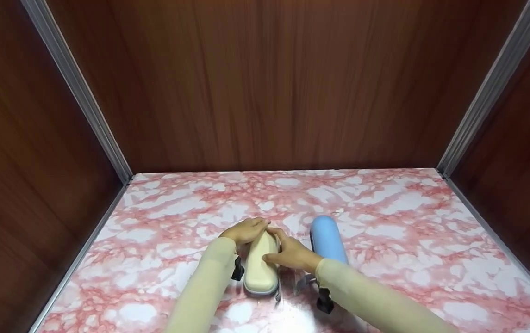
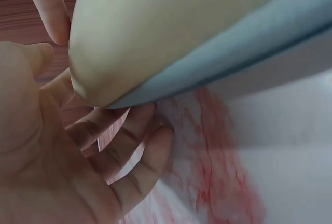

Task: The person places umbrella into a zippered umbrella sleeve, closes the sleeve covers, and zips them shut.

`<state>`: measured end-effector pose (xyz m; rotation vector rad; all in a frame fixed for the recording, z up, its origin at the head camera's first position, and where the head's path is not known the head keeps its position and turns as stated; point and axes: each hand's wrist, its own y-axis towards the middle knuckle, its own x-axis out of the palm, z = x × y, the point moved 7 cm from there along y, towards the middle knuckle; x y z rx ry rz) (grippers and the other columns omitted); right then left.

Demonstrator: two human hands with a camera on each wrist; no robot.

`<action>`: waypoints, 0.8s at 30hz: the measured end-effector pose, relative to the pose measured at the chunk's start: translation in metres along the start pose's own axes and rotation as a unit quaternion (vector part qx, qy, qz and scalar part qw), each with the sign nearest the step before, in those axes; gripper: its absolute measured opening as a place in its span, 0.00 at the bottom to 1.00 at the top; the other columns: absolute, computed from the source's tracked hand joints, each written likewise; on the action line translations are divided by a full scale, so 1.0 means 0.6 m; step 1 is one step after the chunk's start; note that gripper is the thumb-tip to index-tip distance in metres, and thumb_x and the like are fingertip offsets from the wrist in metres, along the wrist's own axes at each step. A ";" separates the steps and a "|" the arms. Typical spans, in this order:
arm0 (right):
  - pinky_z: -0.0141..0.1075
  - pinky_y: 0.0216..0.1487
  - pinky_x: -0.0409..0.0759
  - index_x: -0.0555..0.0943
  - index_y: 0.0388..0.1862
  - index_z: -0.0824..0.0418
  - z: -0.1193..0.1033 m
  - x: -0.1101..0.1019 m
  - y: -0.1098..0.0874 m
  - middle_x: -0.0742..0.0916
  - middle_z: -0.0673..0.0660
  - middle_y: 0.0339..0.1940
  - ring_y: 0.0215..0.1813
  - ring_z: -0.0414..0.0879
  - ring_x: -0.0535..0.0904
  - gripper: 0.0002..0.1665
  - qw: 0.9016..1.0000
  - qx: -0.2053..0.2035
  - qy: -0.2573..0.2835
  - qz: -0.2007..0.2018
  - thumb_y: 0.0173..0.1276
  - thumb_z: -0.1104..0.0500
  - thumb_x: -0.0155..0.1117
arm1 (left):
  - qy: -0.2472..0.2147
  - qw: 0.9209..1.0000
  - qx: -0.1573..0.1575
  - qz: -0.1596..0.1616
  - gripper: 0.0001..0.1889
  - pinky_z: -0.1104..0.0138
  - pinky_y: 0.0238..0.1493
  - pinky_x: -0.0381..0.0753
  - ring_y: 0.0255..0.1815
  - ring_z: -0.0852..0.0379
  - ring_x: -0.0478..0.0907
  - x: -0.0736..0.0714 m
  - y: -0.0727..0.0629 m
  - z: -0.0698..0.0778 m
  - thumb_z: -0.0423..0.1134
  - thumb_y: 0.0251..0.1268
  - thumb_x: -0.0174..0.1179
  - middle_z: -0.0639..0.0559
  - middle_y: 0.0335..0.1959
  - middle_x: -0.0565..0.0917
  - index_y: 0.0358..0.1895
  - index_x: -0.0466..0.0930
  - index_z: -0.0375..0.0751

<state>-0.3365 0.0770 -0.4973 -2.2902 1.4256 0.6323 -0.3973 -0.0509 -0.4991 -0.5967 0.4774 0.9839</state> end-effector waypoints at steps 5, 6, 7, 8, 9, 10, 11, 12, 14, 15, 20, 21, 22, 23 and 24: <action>0.50 0.56 0.77 0.59 0.78 0.59 0.000 -0.001 0.000 0.80 0.70 0.58 0.55 0.57 0.78 0.50 1.000 0.000 -0.006 0.004 0.62 0.53 0.73 | 0.030 0.999 0.012 -0.002 0.28 0.43 0.72 0.55 0.75 0.39 0.58 0.000 0.007 0.005 0.55 0.81 0.37 0.41 0.75 0.64 0.74 0.69 0.46; 0.50 0.55 0.78 0.59 0.78 0.59 0.000 -0.001 0.001 0.80 0.70 0.57 0.54 0.57 0.79 0.50 1.000 0.000 -0.008 0.004 0.62 0.53 0.73 | 0.036 0.999 0.016 -0.002 0.27 0.44 0.72 0.56 0.74 0.39 0.59 0.000 0.009 0.007 0.54 0.81 0.37 0.42 0.74 0.66 0.73 0.70 0.46; 0.50 0.55 0.78 0.59 0.78 0.59 0.000 -0.001 0.001 0.81 0.70 0.57 0.54 0.57 0.79 0.50 1.000 -0.001 -0.011 0.006 0.62 0.53 0.73 | 0.043 0.999 0.019 -0.003 0.27 0.44 0.71 0.58 0.74 0.39 0.61 0.001 0.011 0.008 0.54 0.81 0.37 0.43 0.74 0.67 0.72 0.71 0.47; 0.50 0.55 0.78 0.59 0.78 0.60 0.000 -0.002 0.001 0.81 0.70 0.57 0.54 0.57 0.79 0.50 1.000 -0.001 -0.012 0.007 0.62 0.53 0.73 | 0.051 0.998 0.022 -0.001 0.26 0.45 0.71 0.59 0.73 0.40 0.63 0.001 0.013 0.009 0.53 0.81 0.37 0.43 0.73 0.69 0.71 0.72 0.48; 0.50 0.56 0.78 0.59 0.78 0.59 0.001 -0.002 0.001 0.81 0.70 0.57 0.55 0.57 0.79 0.50 1.000 -0.002 -0.011 0.008 0.62 0.53 0.73 | 0.056 0.998 0.023 0.000 0.26 0.45 0.71 0.60 0.72 0.40 0.64 0.000 0.014 0.009 0.53 0.81 0.36 0.43 0.72 0.70 0.71 0.73 0.48; 0.51 0.56 0.77 0.59 0.78 0.59 0.001 -0.002 0.001 0.80 0.70 0.58 0.55 0.57 0.79 0.50 1.000 -0.002 -0.011 0.009 0.62 0.53 0.73 | 0.062 0.998 0.022 0.003 0.26 0.45 0.70 0.61 0.71 0.40 0.65 0.000 0.015 0.009 0.54 0.81 0.36 0.44 0.71 0.71 0.70 0.74 0.49; 0.51 0.56 0.78 0.59 0.78 0.59 0.001 -0.002 0.001 0.80 0.70 0.57 0.55 0.57 0.79 0.49 1.000 -0.004 -0.009 0.009 0.62 0.54 0.73 | 0.069 0.997 0.021 0.006 0.26 0.46 0.69 0.62 0.70 0.41 0.67 0.000 0.016 0.009 0.54 0.81 0.36 0.45 0.70 0.72 0.69 0.75 0.49; 0.50 0.56 0.78 0.59 0.78 0.59 0.001 -0.001 0.001 0.80 0.70 0.58 0.55 0.57 0.79 0.50 1.000 -0.004 -0.006 0.008 0.62 0.54 0.73 | 0.073 0.997 0.019 0.009 0.26 0.46 0.68 0.64 0.69 0.42 0.68 -0.001 0.017 0.009 0.55 0.81 0.36 0.45 0.69 0.73 0.68 0.76 0.50; 0.49 0.55 0.78 0.58 0.78 0.59 0.002 0.001 0.000 0.80 0.70 0.58 0.54 0.56 0.79 0.50 1.000 -0.004 0.000 0.006 0.63 0.54 0.73 | 0.073 0.997 0.013 0.014 0.26 0.46 0.66 0.67 0.65 0.43 0.71 -0.002 0.017 0.007 0.56 0.80 0.37 0.46 0.67 0.76 0.65 0.78 0.52; 0.48 0.55 0.78 0.58 0.78 0.59 0.002 0.001 -0.001 0.80 0.70 0.58 0.53 0.55 0.79 0.50 1.000 -0.004 0.002 0.005 0.63 0.54 0.73 | 0.072 0.997 0.011 0.016 0.26 0.47 0.65 0.68 0.63 0.45 0.73 -0.002 0.017 0.006 0.57 0.79 0.37 0.47 0.65 0.77 0.64 0.79 0.52; 0.46 0.52 0.79 0.58 0.78 0.59 0.002 0.001 -0.001 0.81 0.68 0.57 0.51 0.53 0.79 0.50 1.000 -0.003 0.004 0.006 0.63 0.55 0.73 | 0.063 0.998 0.006 0.025 0.27 0.51 0.61 0.72 0.56 0.49 0.75 -0.005 0.015 0.008 0.58 0.77 0.38 0.48 0.60 0.80 0.61 0.81 0.50; 0.47 0.52 0.79 0.58 0.78 0.59 0.001 0.001 -0.001 0.81 0.68 0.56 0.51 0.54 0.79 0.49 1.000 -0.005 0.004 0.007 0.63 0.55 0.73 | 0.063 0.998 0.008 0.027 0.27 0.52 0.60 0.72 0.55 0.49 0.76 -0.006 0.016 0.009 0.57 0.77 0.38 0.48 0.59 0.80 0.61 0.82 0.49; 0.47 0.53 0.79 0.59 0.78 0.59 0.001 0.000 -0.001 0.81 0.68 0.56 0.51 0.54 0.79 0.49 1.000 -0.004 0.004 0.008 0.63 0.55 0.73 | 0.064 0.998 0.010 0.028 0.27 0.52 0.60 0.72 0.54 0.49 0.76 -0.007 0.017 0.010 0.57 0.78 0.38 0.48 0.59 0.81 0.60 0.82 0.49; 0.48 0.53 0.79 0.59 0.78 0.59 0.001 0.000 -0.001 0.81 0.68 0.57 0.52 0.54 0.79 0.49 1.000 -0.005 0.001 0.008 0.63 0.55 0.73 | 0.065 0.997 0.014 0.029 0.26 0.52 0.59 0.73 0.54 0.50 0.76 -0.007 0.017 0.012 0.56 0.78 0.39 0.48 0.58 0.81 0.60 0.82 0.48; 0.47 0.54 0.78 0.59 0.78 0.59 0.001 0.000 0.000 0.81 0.69 0.57 0.53 0.54 0.79 0.49 1.000 -0.005 0.001 0.008 0.63 0.54 0.73 | 0.065 0.997 0.016 0.030 0.25 0.53 0.58 0.73 0.53 0.50 0.76 -0.008 0.018 0.013 0.55 0.78 0.39 0.49 0.58 0.81 0.59 0.83 0.48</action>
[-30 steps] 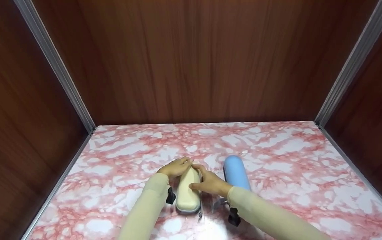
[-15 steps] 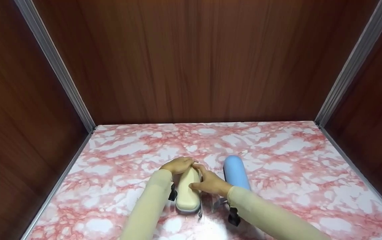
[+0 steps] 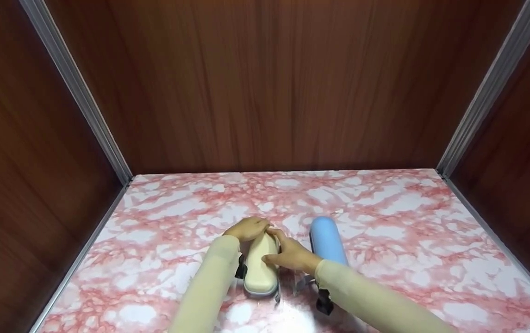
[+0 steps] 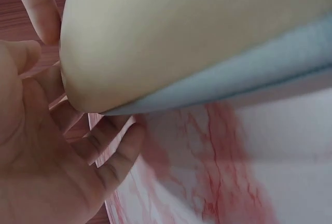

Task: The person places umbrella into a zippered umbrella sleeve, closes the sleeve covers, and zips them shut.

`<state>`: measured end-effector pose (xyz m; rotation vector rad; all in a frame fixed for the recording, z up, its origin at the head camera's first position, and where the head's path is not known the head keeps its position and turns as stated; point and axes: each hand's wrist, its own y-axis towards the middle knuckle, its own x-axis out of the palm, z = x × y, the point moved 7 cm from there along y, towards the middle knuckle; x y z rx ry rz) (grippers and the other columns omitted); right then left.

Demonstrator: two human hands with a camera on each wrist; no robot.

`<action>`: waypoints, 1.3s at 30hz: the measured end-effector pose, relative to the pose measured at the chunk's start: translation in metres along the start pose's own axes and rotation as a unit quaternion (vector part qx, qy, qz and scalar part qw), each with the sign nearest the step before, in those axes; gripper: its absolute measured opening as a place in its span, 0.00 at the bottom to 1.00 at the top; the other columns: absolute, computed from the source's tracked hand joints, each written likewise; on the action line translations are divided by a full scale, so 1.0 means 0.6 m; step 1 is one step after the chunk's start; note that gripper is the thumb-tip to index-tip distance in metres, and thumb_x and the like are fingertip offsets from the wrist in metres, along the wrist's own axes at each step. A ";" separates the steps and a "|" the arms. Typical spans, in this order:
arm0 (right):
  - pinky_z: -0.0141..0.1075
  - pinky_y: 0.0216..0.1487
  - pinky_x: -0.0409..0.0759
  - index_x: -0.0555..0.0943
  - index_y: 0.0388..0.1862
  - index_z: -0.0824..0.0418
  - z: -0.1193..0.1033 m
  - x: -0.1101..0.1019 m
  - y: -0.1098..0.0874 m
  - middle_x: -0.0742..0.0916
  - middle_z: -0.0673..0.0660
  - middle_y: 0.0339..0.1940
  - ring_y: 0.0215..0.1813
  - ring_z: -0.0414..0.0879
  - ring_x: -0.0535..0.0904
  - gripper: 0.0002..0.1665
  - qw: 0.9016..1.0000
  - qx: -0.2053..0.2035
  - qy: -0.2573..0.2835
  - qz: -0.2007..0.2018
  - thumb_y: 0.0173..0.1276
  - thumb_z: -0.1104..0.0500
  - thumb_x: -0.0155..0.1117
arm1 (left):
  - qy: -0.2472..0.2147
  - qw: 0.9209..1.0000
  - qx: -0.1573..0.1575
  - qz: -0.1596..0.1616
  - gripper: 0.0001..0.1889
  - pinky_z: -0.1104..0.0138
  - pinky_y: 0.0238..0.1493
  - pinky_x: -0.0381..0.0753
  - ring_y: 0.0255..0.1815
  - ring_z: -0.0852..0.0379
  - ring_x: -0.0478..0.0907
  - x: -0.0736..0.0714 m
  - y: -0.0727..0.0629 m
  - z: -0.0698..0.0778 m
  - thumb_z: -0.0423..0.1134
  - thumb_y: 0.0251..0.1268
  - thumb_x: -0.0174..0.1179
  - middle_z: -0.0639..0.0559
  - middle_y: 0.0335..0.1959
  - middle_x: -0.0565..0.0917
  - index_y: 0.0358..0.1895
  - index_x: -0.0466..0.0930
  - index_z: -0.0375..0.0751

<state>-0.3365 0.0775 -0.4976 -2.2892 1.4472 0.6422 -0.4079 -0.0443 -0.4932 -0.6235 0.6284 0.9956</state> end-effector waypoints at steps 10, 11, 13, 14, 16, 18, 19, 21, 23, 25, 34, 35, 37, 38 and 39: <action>0.46 0.53 0.78 0.59 0.77 0.61 -0.004 0.001 0.001 0.82 0.68 0.54 0.52 0.52 0.78 0.48 1.000 -0.015 0.003 0.000 0.63 0.55 0.72 | 0.000 0.995 0.031 0.093 0.15 0.68 0.35 0.75 0.33 0.59 0.76 -0.017 0.007 0.015 0.43 0.73 0.56 0.51 0.39 0.87 0.33 0.89 0.41; 0.46 0.53 0.78 0.59 0.77 0.61 -0.004 0.000 0.001 0.82 0.67 0.54 0.51 0.52 0.79 0.48 1.000 -0.014 0.004 0.001 0.63 0.55 0.72 | 0.002 0.994 0.034 0.106 0.14 0.69 0.33 0.75 0.32 0.59 0.76 -0.020 0.007 0.017 0.41 0.72 0.57 0.51 0.37 0.87 0.31 0.89 0.41; 0.46 0.54 0.78 0.59 0.77 0.61 -0.004 0.000 0.001 0.82 0.67 0.54 0.52 0.52 0.79 0.48 1.000 -0.014 0.001 0.003 0.63 0.55 0.72 | 0.010 0.991 0.037 0.128 0.12 0.68 0.32 0.76 0.32 0.57 0.78 -0.026 0.008 0.021 0.38 0.69 0.59 0.51 0.35 0.88 0.29 0.89 0.39; 0.46 0.54 0.78 0.59 0.77 0.61 -0.004 -0.001 0.001 0.82 0.67 0.53 0.52 0.52 0.79 0.48 1.000 -0.013 -0.001 0.003 0.63 0.55 0.72 | 0.016 0.989 0.037 0.140 0.11 0.67 0.33 0.77 0.33 0.56 0.80 -0.028 0.008 0.022 0.37 0.67 0.60 0.51 0.34 0.88 0.29 0.90 0.39; 0.46 0.54 0.78 0.59 0.77 0.62 -0.004 -0.001 0.001 0.82 0.67 0.53 0.51 0.52 0.79 0.48 1.000 -0.013 -0.004 0.003 0.63 0.55 0.72 | 0.027 0.986 0.028 0.163 0.09 0.65 0.37 0.80 0.36 0.53 0.83 -0.033 0.008 0.022 0.35 0.64 0.62 0.50 0.35 0.88 0.31 0.91 0.39; 0.46 0.54 0.78 0.59 0.77 0.62 -0.002 -0.001 0.001 0.82 0.68 0.54 0.51 0.52 0.79 0.49 1.000 -0.012 -0.005 0.002 0.63 0.55 0.73 | 0.034 0.983 0.015 0.180 0.07 0.61 0.41 0.83 0.40 0.50 0.84 -0.037 0.008 0.020 0.34 0.62 0.63 0.49 0.36 0.88 0.32 0.91 0.39; 0.46 0.54 0.78 0.59 0.78 0.61 -0.001 -0.001 0.002 0.81 0.68 0.55 0.51 0.52 0.79 0.49 1.000 -0.008 -0.002 0.001 0.63 0.54 0.73 | 0.036 0.982 0.009 0.188 0.06 0.60 0.44 0.83 0.41 0.49 0.84 -0.039 0.009 0.019 0.34 0.61 0.65 0.49 0.36 0.88 0.32 0.91 0.39; 0.46 0.53 0.78 0.58 0.78 0.61 0.000 -0.001 0.001 0.81 0.68 0.56 0.49 0.51 0.79 0.49 1.000 -0.004 0.001 -0.002 0.63 0.54 0.73 | 0.038 0.979 -0.003 0.198 0.04 0.58 0.46 0.83 0.42 0.48 0.85 -0.041 0.012 0.017 0.34 0.60 0.68 0.48 0.36 0.88 0.32 0.91 0.39; 0.45 0.52 0.79 0.58 0.78 0.60 0.001 -0.001 0.002 0.81 0.68 0.56 0.48 0.50 0.79 0.50 1.000 -0.001 0.002 -0.004 0.63 0.54 0.73 | 0.045 0.978 -0.005 0.205 0.03 0.58 0.46 0.83 0.40 0.48 0.85 -0.043 0.014 0.016 0.35 0.59 0.70 0.49 0.34 0.89 0.31 0.91 0.40; 0.46 0.52 0.79 0.58 0.78 0.60 0.000 -0.001 0.001 0.81 0.68 0.56 0.47 0.50 0.80 0.50 1.000 -0.001 0.000 -0.003 0.63 0.54 0.73 | 0.050 0.976 -0.007 0.210 0.03 0.58 0.46 0.83 0.39 0.48 0.85 -0.045 0.016 0.015 0.35 0.58 0.71 0.49 0.32 0.89 0.30 0.91 0.40; 0.43 0.47 0.79 0.59 0.77 0.62 -0.005 0.000 -0.001 0.84 0.63 0.47 0.43 0.48 0.79 0.49 1.000 -0.010 -0.005 -0.001 0.63 0.55 0.73 | 0.047 0.976 -0.016 0.213 0.02 0.58 0.44 0.83 0.38 0.49 0.85 -0.047 0.014 0.012 0.34 0.58 0.71 0.50 0.31 0.88 0.29 0.90 0.41; 0.42 0.46 0.80 0.59 0.77 0.62 -0.004 0.000 0.000 0.84 0.62 0.45 0.42 0.48 0.79 0.49 1.000 -0.010 -0.005 -0.001 0.63 0.55 0.72 | 0.046 0.976 -0.017 0.213 0.02 0.58 0.44 0.83 0.38 0.49 0.85 -0.047 0.013 0.012 0.34 0.58 0.71 0.50 0.31 0.88 0.29 0.90 0.41; 0.42 0.45 0.80 0.59 0.77 0.62 -0.004 0.000 0.000 0.84 0.62 0.44 0.41 0.47 0.79 0.49 1.000 -0.012 -0.005 0.000 0.63 0.55 0.72 | 0.042 0.976 -0.022 0.213 0.03 0.59 0.43 0.82 0.36 0.51 0.84 -0.047 0.011 0.010 0.33 0.58 0.69 0.51 0.31 0.88 0.28 0.90 0.41; 0.42 0.46 0.80 0.59 0.77 0.62 -0.004 0.000 0.000 0.84 0.63 0.45 0.42 0.48 0.79 0.49 1.000 -0.011 -0.005 0.001 0.63 0.55 0.72 | 0.040 0.976 -0.024 0.214 0.03 0.59 0.42 0.82 0.35 0.52 0.83 -0.047 0.009 0.009 0.32 0.58 0.69 0.51 0.30 0.88 0.28 0.89 0.40; 0.43 0.47 0.80 0.59 0.77 0.62 -0.003 0.000 0.000 0.83 0.64 0.47 0.43 0.48 0.79 0.49 1.000 -0.011 -0.005 0.001 0.63 0.55 0.72 | 0.037 0.976 -0.027 0.214 0.04 0.60 0.41 0.82 0.34 0.53 0.82 -0.048 0.009 0.006 0.32 0.58 0.68 0.51 0.30 0.87 0.27 0.89 0.41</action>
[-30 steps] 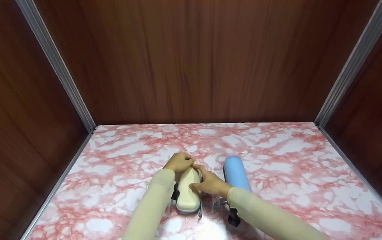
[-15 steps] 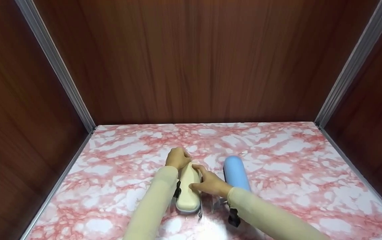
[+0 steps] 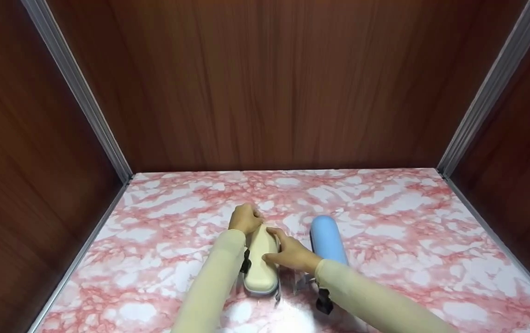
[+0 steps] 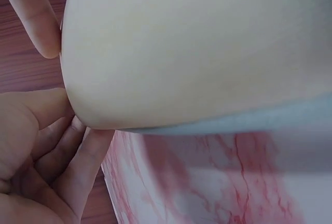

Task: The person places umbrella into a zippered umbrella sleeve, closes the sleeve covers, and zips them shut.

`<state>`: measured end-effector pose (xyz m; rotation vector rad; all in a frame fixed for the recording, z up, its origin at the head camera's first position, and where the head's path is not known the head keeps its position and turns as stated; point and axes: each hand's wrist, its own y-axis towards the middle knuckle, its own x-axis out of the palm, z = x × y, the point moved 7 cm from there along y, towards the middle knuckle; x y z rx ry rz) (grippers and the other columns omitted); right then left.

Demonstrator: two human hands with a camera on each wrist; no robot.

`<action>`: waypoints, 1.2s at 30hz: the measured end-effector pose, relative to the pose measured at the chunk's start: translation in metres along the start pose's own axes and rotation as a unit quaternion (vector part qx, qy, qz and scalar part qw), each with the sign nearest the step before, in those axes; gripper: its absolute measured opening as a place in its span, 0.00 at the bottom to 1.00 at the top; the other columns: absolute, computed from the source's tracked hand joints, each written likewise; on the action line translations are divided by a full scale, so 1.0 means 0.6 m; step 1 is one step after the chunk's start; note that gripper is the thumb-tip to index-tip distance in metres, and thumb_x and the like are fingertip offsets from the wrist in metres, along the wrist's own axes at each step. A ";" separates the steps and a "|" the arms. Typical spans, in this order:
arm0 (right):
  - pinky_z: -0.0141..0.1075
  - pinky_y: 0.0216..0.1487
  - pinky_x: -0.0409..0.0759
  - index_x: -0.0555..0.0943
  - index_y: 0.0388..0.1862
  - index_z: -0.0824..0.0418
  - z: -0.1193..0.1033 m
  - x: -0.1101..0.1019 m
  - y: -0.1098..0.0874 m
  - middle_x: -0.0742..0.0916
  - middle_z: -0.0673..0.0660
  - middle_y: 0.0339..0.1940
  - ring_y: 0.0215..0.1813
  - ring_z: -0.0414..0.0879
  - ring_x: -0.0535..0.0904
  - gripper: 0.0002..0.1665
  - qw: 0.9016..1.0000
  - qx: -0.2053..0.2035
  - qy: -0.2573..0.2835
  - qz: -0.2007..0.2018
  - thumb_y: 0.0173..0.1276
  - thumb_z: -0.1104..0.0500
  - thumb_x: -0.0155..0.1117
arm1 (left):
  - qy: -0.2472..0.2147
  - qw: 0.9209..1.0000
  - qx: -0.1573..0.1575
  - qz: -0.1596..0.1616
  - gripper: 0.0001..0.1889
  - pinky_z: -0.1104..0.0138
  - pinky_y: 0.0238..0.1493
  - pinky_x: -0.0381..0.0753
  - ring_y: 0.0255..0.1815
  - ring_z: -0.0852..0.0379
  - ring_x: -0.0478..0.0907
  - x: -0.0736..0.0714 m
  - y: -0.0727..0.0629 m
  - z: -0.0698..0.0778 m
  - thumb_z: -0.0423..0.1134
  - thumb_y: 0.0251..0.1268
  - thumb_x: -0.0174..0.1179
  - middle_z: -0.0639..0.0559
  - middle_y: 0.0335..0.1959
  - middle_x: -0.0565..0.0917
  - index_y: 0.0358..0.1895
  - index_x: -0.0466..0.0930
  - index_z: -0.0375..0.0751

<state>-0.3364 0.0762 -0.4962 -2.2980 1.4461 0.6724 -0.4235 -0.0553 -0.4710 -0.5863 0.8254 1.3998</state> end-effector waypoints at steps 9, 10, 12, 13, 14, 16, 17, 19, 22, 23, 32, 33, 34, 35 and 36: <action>0.46 0.52 0.79 0.59 0.77 0.64 -0.001 0.002 0.000 0.83 0.67 0.49 0.48 0.52 0.79 0.49 1.000 -0.005 -0.004 0.002 0.62 0.55 0.72 | -0.047 0.998 -0.046 -0.006 0.05 0.62 0.37 0.80 0.28 0.56 0.75 -0.001 -0.005 -0.027 0.32 0.57 0.65 0.52 0.25 0.84 0.25 0.86 0.39; 0.45 0.52 0.79 0.58 0.77 0.63 0.000 0.003 0.000 0.83 0.67 0.49 0.48 0.51 0.79 0.49 1.000 -0.002 -0.003 0.001 0.62 0.55 0.72 | -0.051 0.997 -0.050 -0.008 0.05 0.62 0.36 0.79 0.27 0.56 0.75 -0.001 -0.006 -0.030 0.32 0.57 0.65 0.52 0.25 0.83 0.25 0.85 0.38; 0.46 0.52 0.79 0.58 0.78 0.63 0.001 0.003 0.000 0.82 0.68 0.52 0.49 0.52 0.79 0.50 1.000 0.003 0.001 -0.001 0.63 0.55 0.72 | -0.061 0.996 -0.059 -0.013 0.06 0.64 0.32 0.76 0.26 0.56 0.73 0.000 -0.009 -0.035 0.32 0.58 0.64 0.52 0.23 0.81 0.24 0.84 0.39; 0.46 0.53 0.79 0.58 0.78 0.62 0.002 0.004 0.000 0.82 0.68 0.53 0.49 0.52 0.79 0.50 1.000 0.007 0.004 -0.002 0.63 0.55 0.73 | -0.069 0.996 -0.063 -0.015 0.06 0.65 0.31 0.75 0.25 0.57 0.73 0.000 -0.011 -0.037 0.32 0.59 0.63 0.52 0.23 0.80 0.24 0.83 0.39; 0.46 0.54 0.78 0.58 0.78 0.61 0.003 0.003 0.000 0.81 0.69 0.55 0.51 0.53 0.79 0.50 1.000 0.010 0.005 -0.001 0.63 0.55 0.73 | -0.078 0.994 -0.069 -0.018 0.06 0.66 0.29 0.74 0.25 0.57 0.72 0.001 -0.012 -0.039 0.32 0.59 0.62 0.52 0.23 0.79 0.24 0.82 0.39; 0.47 0.56 0.78 0.58 0.78 0.61 0.004 0.002 0.000 0.80 0.71 0.58 0.53 0.54 0.79 0.50 1.000 0.013 0.009 0.000 0.63 0.55 0.73 | -0.099 0.992 -0.079 -0.021 0.07 0.66 0.26 0.75 0.24 0.57 0.73 0.002 -0.015 -0.043 0.33 0.60 0.61 0.52 0.23 0.77 0.24 0.80 0.40; 0.48 0.56 0.78 0.58 0.78 0.61 0.003 0.001 0.000 0.79 0.71 0.59 0.53 0.55 0.79 0.49 1.000 0.013 0.010 0.001 0.63 0.55 0.73 | -0.111 0.990 -0.085 -0.023 0.06 0.66 0.26 0.76 0.24 0.57 0.73 0.003 -0.016 -0.045 0.33 0.61 0.60 0.52 0.23 0.77 0.25 0.79 0.40; 0.47 0.56 0.78 0.58 0.78 0.61 0.002 0.000 -0.001 0.79 0.71 0.59 0.53 0.55 0.78 0.49 1.000 0.012 0.012 0.001 0.63 0.56 0.73 | -0.134 0.986 -0.092 -0.029 0.06 0.65 0.25 0.79 0.25 0.57 0.75 0.005 -0.018 -0.049 0.34 0.63 0.59 0.51 0.25 0.78 0.28 0.81 0.39; 0.44 0.51 0.79 0.58 0.78 0.62 0.001 0.000 -0.001 0.82 0.68 0.54 0.48 0.51 0.79 0.49 1.000 0.009 0.012 -0.002 0.63 0.56 0.72 | -0.158 0.982 -0.095 -0.047 0.07 0.64 0.27 0.82 0.27 0.58 0.76 0.010 -0.020 -0.054 0.35 0.67 0.61 0.49 0.30 0.82 0.37 0.86 0.35; 0.43 0.49 0.80 0.58 0.78 0.63 0.001 0.000 -0.001 0.83 0.67 0.51 0.45 0.50 0.80 0.49 1.000 0.008 0.012 -0.003 0.63 0.56 0.72 | -0.163 0.981 -0.092 -0.053 0.07 0.64 0.28 0.82 0.27 0.58 0.76 0.011 -0.021 -0.054 0.34 0.68 0.61 0.49 0.31 0.83 0.39 0.87 0.35; 0.38 0.37 0.79 0.58 0.78 0.63 0.000 0.001 -0.002 0.84 0.60 0.41 0.32 0.44 0.78 0.49 1.000 0.008 0.015 -0.005 0.64 0.56 0.72 | -0.129 0.988 -0.044 -0.070 0.07 0.69 0.28 0.76 0.23 0.60 0.74 0.014 -0.025 -0.051 0.31 0.67 0.63 0.46 0.38 0.87 0.42 0.89 0.37; 0.38 0.37 0.79 0.57 0.78 0.63 0.001 0.001 -0.002 0.84 0.61 0.41 0.32 0.44 0.78 0.49 1.000 0.010 0.016 -0.005 0.64 0.56 0.72 | -0.116 0.991 -0.036 -0.062 0.07 0.69 0.29 0.76 0.24 0.60 0.74 0.014 -0.026 -0.051 0.31 0.67 0.63 0.47 0.37 0.88 0.42 0.90 0.37; 0.38 0.38 0.79 0.57 0.78 0.62 0.001 0.002 -0.002 0.84 0.61 0.41 0.32 0.44 0.78 0.49 1.000 0.011 0.018 -0.005 0.64 0.55 0.72 | -0.106 0.992 -0.032 -0.055 0.06 0.68 0.30 0.77 0.24 0.60 0.75 0.014 -0.027 -0.050 0.32 0.67 0.63 0.47 0.36 0.88 0.40 0.90 0.37; 0.39 0.38 0.80 0.57 0.78 0.62 0.001 0.002 -0.002 0.83 0.61 0.43 0.33 0.45 0.78 0.49 1.000 0.010 0.019 -0.005 0.64 0.56 0.72 | -0.097 0.994 -0.026 -0.046 0.06 0.67 0.31 0.78 0.25 0.60 0.76 0.013 -0.028 -0.050 0.32 0.67 0.63 0.48 0.34 0.88 0.39 0.90 0.37; 0.39 0.39 0.80 0.57 0.79 0.62 0.001 0.002 -0.002 0.84 0.62 0.44 0.34 0.45 0.78 0.50 1.000 0.011 0.019 -0.004 0.64 0.55 0.72 | -0.086 0.996 -0.015 -0.035 0.06 0.66 0.32 0.79 0.26 0.59 0.77 0.011 -0.029 -0.048 0.31 0.67 0.63 0.48 0.33 0.88 0.37 0.90 0.37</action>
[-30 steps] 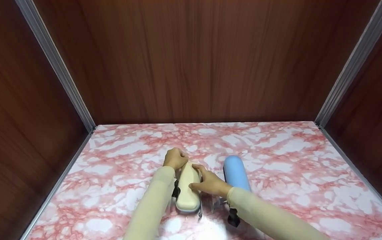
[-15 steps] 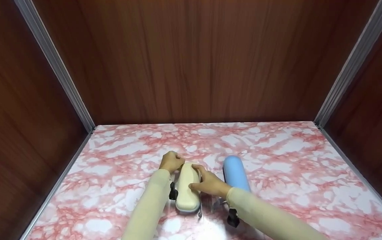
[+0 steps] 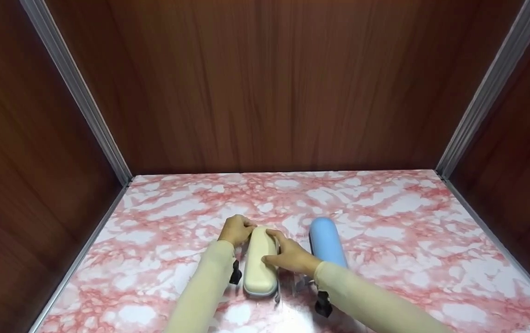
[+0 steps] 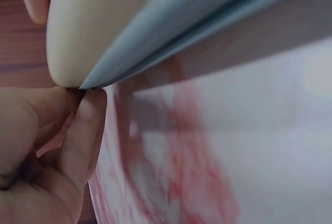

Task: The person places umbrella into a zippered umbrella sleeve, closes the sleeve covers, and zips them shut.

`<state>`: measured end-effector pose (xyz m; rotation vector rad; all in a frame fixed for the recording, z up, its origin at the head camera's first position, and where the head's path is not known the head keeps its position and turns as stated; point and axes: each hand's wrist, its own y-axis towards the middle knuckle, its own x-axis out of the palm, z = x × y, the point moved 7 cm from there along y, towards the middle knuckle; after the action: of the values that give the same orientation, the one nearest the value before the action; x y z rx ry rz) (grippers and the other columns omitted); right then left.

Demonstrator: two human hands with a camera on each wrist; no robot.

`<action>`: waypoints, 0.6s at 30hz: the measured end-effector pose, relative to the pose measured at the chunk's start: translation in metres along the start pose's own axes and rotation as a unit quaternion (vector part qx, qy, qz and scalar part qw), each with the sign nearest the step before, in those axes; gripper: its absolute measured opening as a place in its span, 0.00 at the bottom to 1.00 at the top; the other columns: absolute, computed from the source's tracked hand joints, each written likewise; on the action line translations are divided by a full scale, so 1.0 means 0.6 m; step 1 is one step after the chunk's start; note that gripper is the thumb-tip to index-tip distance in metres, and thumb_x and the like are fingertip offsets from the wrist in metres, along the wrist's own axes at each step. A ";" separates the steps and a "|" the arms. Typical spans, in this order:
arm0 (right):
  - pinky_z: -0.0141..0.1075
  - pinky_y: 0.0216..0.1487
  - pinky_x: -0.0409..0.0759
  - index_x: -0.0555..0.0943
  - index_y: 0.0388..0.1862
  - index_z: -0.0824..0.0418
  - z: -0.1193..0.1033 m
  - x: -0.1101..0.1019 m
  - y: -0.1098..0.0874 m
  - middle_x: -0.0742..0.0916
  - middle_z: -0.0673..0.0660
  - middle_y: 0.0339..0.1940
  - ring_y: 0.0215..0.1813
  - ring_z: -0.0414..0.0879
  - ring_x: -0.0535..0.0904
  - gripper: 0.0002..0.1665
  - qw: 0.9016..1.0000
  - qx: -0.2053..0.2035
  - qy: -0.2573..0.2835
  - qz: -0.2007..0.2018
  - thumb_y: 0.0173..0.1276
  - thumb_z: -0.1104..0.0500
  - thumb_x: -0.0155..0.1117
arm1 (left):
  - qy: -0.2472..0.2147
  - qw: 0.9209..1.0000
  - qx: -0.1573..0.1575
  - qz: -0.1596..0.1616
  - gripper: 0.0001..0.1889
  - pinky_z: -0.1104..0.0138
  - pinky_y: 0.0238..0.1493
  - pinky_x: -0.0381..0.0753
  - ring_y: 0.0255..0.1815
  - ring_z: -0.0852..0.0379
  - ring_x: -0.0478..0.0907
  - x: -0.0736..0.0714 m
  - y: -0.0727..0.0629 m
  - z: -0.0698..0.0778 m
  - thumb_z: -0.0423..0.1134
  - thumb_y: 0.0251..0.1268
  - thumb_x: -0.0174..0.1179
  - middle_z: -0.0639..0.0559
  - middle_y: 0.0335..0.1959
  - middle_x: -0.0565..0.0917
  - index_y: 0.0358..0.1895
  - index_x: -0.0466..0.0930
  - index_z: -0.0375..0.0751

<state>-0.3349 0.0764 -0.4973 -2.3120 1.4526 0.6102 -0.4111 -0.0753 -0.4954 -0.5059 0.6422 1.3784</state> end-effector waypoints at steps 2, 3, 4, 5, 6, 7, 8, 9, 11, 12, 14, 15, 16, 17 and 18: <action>0.40 0.42 0.80 0.57 0.79 0.62 0.000 0.000 -0.001 0.83 0.64 0.48 0.36 0.46 0.79 0.50 1.000 0.000 0.001 0.000 0.64 0.55 0.72 | 0.026 0.999 0.030 0.021 0.06 0.64 0.35 0.81 0.28 0.58 0.79 -0.001 -0.004 0.005 0.30 0.66 0.63 0.48 0.31 0.88 0.35 0.90 0.36; 0.40 0.43 0.80 0.57 0.79 0.62 0.000 0.000 -0.001 0.83 0.66 0.50 0.37 0.46 0.79 0.50 1.000 0.000 0.001 0.001 0.64 0.55 0.72 | 0.035 0.998 0.042 0.031 0.06 0.63 0.36 0.81 0.29 0.57 0.80 -0.001 -0.006 0.008 0.30 0.65 0.63 0.48 0.30 0.88 0.34 0.90 0.36; 0.41 0.43 0.80 0.57 0.79 0.62 0.000 0.000 -0.001 0.82 0.67 0.52 0.38 0.47 0.79 0.50 1.000 -0.002 0.001 0.002 0.64 0.55 0.72 | 0.042 0.997 0.050 0.039 0.06 0.61 0.37 0.82 0.30 0.55 0.81 -0.002 -0.008 0.010 0.29 0.64 0.63 0.48 0.30 0.88 0.33 0.90 0.36; 0.41 0.44 0.80 0.57 0.79 0.62 -0.001 -0.001 -0.001 0.82 0.68 0.53 0.39 0.47 0.79 0.50 1.000 -0.004 0.001 0.003 0.64 0.55 0.72 | 0.048 0.996 0.059 0.047 0.06 0.60 0.38 0.82 0.31 0.54 0.82 -0.002 -0.009 0.012 0.29 0.64 0.63 0.47 0.30 0.88 0.32 0.89 0.36; 0.41 0.44 0.80 0.58 0.79 0.62 -0.001 -0.001 -0.001 0.82 0.68 0.54 0.39 0.47 0.79 0.50 1.000 -0.003 0.000 0.004 0.64 0.55 0.72 | 0.054 0.995 0.067 0.053 0.06 0.59 0.39 0.83 0.32 0.53 0.82 -0.003 -0.010 0.014 0.28 0.64 0.63 0.47 0.30 0.88 0.32 0.89 0.35; 0.41 0.44 0.80 0.58 0.79 0.62 -0.002 -0.002 -0.001 0.81 0.68 0.55 0.39 0.47 0.79 0.50 1.000 -0.004 0.000 0.004 0.64 0.55 0.72 | 0.059 0.994 0.070 0.057 0.06 0.58 0.39 0.83 0.33 0.52 0.82 -0.003 -0.011 0.015 0.28 0.63 0.63 0.47 0.30 0.88 0.32 0.89 0.35; 0.41 0.44 0.80 0.58 0.79 0.62 -0.002 -0.001 -0.001 0.82 0.68 0.54 0.39 0.47 0.79 0.50 1.000 -0.004 0.000 0.004 0.64 0.55 0.72 | 0.062 0.994 0.068 0.061 0.06 0.58 0.40 0.83 0.33 0.52 0.83 -0.003 -0.011 0.014 0.29 0.64 0.62 0.47 0.31 0.88 0.32 0.89 0.36; 0.41 0.43 0.80 0.58 0.78 0.62 -0.002 -0.001 -0.001 0.82 0.67 0.53 0.38 0.47 0.79 0.50 1.000 -0.003 -0.001 0.004 0.64 0.55 0.72 | 0.065 0.994 0.067 0.062 0.06 0.58 0.41 0.83 0.34 0.51 0.83 -0.003 -0.012 0.014 0.29 0.64 0.62 0.47 0.31 0.88 0.33 0.89 0.36; 0.40 0.41 0.81 0.58 0.78 0.62 -0.002 -0.001 -0.001 0.83 0.66 0.50 0.37 0.46 0.79 0.50 1.000 -0.003 0.000 0.004 0.64 0.55 0.72 | 0.063 0.994 0.057 0.064 0.06 0.57 0.42 0.83 0.34 0.51 0.83 -0.002 -0.013 0.011 0.29 0.65 0.62 0.47 0.31 0.88 0.33 0.89 0.36; 0.39 0.41 0.81 0.58 0.78 0.62 -0.001 0.000 -0.001 0.83 0.65 0.49 0.36 0.46 0.79 0.50 1.000 -0.001 0.002 0.003 0.64 0.55 0.72 | 0.062 0.995 0.053 0.065 0.06 0.57 0.42 0.83 0.35 0.51 0.83 -0.002 -0.014 0.010 0.30 0.65 0.62 0.47 0.32 0.88 0.33 0.89 0.36; 0.39 0.39 0.81 0.57 0.79 0.62 0.000 0.001 -0.001 0.83 0.65 0.48 0.35 0.46 0.80 0.50 1.000 0.002 0.007 0.002 0.64 0.56 0.72 | 0.055 0.995 0.043 0.067 0.06 0.56 0.43 0.83 0.35 0.50 0.83 -0.002 -0.015 0.006 0.30 0.66 0.62 0.46 0.32 0.88 0.34 0.89 0.36; 0.39 0.40 0.81 0.57 0.79 0.62 0.000 0.001 -0.001 0.83 0.64 0.48 0.36 0.46 0.80 0.50 1.000 0.003 0.007 0.002 0.64 0.55 0.72 | 0.053 0.995 0.042 0.068 0.06 0.56 0.43 0.83 0.36 0.50 0.83 -0.001 -0.016 0.006 0.31 0.66 0.62 0.46 0.32 0.88 0.34 0.89 0.36; 0.39 0.40 0.81 0.57 0.79 0.62 0.000 0.001 -0.001 0.83 0.64 0.48 0.36 0.46 0.80 0.50 1.000 0.003 0.007 0.003 0.64 0.55 0.72 | 0.050 0.995 0.039 0.070 0.06 0.56 0.43 0.83 0.36 0.49 0.83 -0.002 -0.017 0.005 0.31 0.66 0.63 0.46 0.32 0.88 0.34 0.89 0.35; 0.39 0.41 0.80 0.58 0.78 0.62 0.000 0.001 -0.001 0.83 0.65 0.49 0.37 0.46 0.80 0.50 1.000 0.002 0.006 0.003 0.64 0.55 0.72 | 0.050 0.995 0.041 0.072 0.06 0.55 0.43 0.82 0.36 0.49 0.83 -0.002 -0.018 0.004 0.31 0.66 0.63 0.46 0.32 0.88 0.34 0.89 0.35; 0.40 0.41 0.80 0.58 0.78 0.61 0.000 0.001 -0.001 0.83 0.65 0.49 0.38 0.46 0.80 0.49 1.000 0.002 0.005 0.003 0.64 0.55 0.72 | 0.050 0.995 0.040 0.073 0.06 0.55 0.43 0.82 0.36 0.49 0.83 -0.002 -0.019 0.004 0.32 0.66 0.63 0.46 0.32 0.88 0.34 0.89 0.35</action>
<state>-0.3340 0.0762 -0.4979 -2.3106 1.4655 0.5976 -0.3999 -0.0760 -0.4931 -0.4729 0.8271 1.4651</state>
